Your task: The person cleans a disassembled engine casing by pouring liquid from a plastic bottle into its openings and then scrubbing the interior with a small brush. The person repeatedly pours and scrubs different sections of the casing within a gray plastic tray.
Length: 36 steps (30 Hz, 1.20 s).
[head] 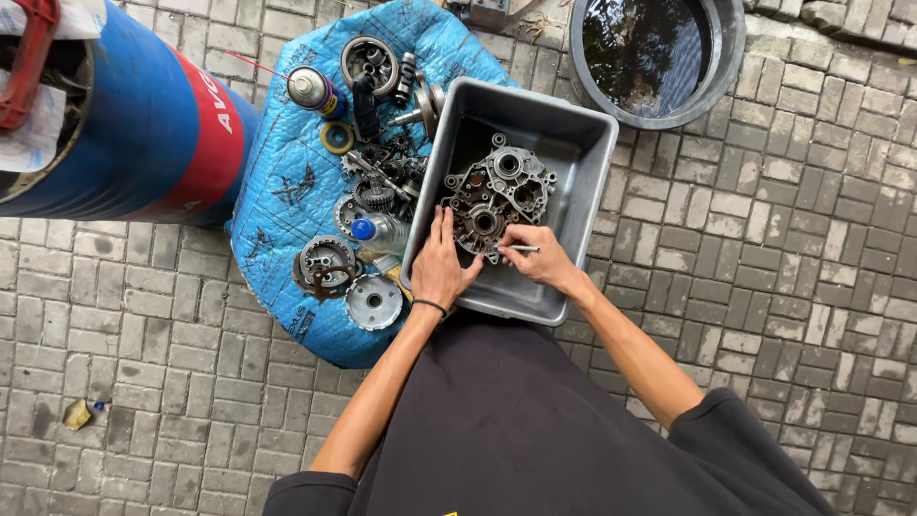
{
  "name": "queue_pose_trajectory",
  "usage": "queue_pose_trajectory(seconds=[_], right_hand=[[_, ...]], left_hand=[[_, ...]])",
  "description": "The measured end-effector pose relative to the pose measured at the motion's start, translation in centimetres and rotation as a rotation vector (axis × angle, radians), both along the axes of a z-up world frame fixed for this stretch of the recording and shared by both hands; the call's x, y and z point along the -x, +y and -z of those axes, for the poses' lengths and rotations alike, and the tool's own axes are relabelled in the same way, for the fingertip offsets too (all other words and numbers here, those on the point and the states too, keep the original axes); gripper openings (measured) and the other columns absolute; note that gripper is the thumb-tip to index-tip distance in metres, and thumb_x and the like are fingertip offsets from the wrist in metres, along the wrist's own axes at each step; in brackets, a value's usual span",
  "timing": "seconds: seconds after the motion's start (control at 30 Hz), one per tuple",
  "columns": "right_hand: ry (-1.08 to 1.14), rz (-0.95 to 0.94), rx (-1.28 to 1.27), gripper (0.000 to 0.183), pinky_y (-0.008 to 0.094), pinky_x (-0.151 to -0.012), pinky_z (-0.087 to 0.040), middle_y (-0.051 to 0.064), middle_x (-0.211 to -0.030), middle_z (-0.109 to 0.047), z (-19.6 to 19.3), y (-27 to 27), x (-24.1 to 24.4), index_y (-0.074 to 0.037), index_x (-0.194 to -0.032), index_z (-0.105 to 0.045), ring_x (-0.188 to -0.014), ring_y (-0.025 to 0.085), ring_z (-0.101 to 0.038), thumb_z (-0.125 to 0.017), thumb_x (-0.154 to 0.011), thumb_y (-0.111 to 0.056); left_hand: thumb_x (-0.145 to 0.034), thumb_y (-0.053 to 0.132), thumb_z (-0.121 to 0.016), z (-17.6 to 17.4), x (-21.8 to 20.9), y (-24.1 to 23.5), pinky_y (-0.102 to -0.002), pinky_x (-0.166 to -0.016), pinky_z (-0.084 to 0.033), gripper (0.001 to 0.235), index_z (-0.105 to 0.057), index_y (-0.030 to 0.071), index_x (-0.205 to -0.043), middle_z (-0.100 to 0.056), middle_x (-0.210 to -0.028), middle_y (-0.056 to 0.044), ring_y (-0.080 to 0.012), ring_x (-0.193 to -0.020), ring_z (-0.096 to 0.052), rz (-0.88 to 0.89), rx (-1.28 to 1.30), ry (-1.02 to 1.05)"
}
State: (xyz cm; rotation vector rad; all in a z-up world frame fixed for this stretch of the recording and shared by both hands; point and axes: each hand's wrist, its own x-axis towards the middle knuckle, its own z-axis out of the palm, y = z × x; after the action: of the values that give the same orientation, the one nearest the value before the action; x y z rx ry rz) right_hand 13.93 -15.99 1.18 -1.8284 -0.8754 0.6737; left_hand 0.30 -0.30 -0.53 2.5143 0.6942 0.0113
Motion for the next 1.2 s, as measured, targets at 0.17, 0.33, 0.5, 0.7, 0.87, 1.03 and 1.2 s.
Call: queue_pose_trajectory(seconds=[0.17,0.33,0.5,0.7,0.87,1.03,1.2], right_hand=[[-0.078,0.099,0.032,0.004,0.031,-0.063,-0.056,0.006,-0.064,-0.071,2.0,-0.5,-0.4,-0.009,-0.084,-0.070,-0.061,0.020,-0.071,-0.071,-0.086,-0.005],[-0.130,0.078,0.058,0.006,0.034,-0.065,-0.056,0.006,-0.064,-0.070,4.3,-0.3,-1.5,-0.011,-0.085,-0.071,-0.066,0.024,-0.072,-0.074,-0.082,-0.006],[-0.158,-0.039,0.049,0.010,0.038,-0.068,-0.057,0.006,-0.063,-0.070,2.7,0.1,-0.7,-0.010,-0.081,-0.067,-0.067,0.028,-0.071,-0.075,-0.078,-0.006],[-0.339,0.022,0.068,0.011,0.043,-0.075,-0.055,0.012,-0.077,-0.070,8.4,-1.3,-3.0,-0.010,-0.086,-0.065,-0.082,0.035,-0.070,-0.074,-0.081,-0.007],[-0.188,0.031,0.044,0.007,0.037,-0.070,-0.054,0.010,-0.072,-0.070,3.1,-1.3,-4.6,-0.010,-0.084,-0.069,-0.073,0.029,-0.070,-0.076,-0.083,-0.009],[-0.151,0.087,0.061,0.012,0.035,-0.066,-0.052,0.012,-0.073,-0.070,3.8,-0.3,-3.1,-0.011,-0.082,-0.069,-0.070,0.027,-0.069,-0.076,-0.090,-0.018],[-0.218,0.081,0.043,0.005,0.038,-0.069,-0.054,0.014,-0.074,-0.069,5.8,-0.7,-2.7,-0.009,-0.085,-0.069,-0.073,0.034,-0.069,-0.074,-0.087,-0.008]], left_hand=[[-0.073,0.048,-0.076,0.4,0.0,-0.1,-0.045,-0.084,-0.062,0.103,-0.033,0.011,-0.159,-0.038,-0.161,-0.012,-0.0341,-0.115,-0.068,-0.025,-0.010,-0.018],[-0.073,0.046,-0.076,0.4,-0.4,-0.1,-0.046,-0.081,-0.063,0.099,-0.035,0.013,-0.158,-0.039,-0.160,-0.011,-0.0339,-0.112,-0.069,-0.033,-0.026,-0.021],[-0.073,0.044,-0.074,0.9,-0.1,-0.3,-0.047,-0.078,-0.063,0.094,-0.039,0.015,-0.155,-0.039,-0.161,-0.009,-0.0348,-0.106,-0.071,-0.046,-0.027,-0.034],[-0.073,0.044,-0.072,0.3,0.0,-0.3,-0.047,-0.076,-0.063,0.091,-0.041,0.016,-0.154,-0.041,-0.160,-0.008,-0.0343,-0.104,-0.072,-0.061,-0.026,-0.030],[-0.074,0.044,-0.070,0.5,0.2,-0.5,-0.048,-0.074,-0.063,0.088,-0.042,0.016,-0.153,-0.043,-0.158,-0.007,-0.0354,-0.100,-0.072,-0.082,-0.018,-0.054],[-0.075,0.043,-0.069,0.6,0.2,-0.3,-0.048,-0.073,-0.063,0.087,-0.042,0.017,-0.153,-0.043,-0.158,-0.006,-0.0351,-0.099,-0.073,-0.095,-0.005,-0.060],[-0.075,0.030,-0.062,0.3,0.0,-0.2,-0.053,-0.070,-0.063,0.084,-0.040,0.016,-0.155,-0.041,-0.159,-0.006,-0.0391,-0.096,-0.071,-0.096,0.007,-0.064]])
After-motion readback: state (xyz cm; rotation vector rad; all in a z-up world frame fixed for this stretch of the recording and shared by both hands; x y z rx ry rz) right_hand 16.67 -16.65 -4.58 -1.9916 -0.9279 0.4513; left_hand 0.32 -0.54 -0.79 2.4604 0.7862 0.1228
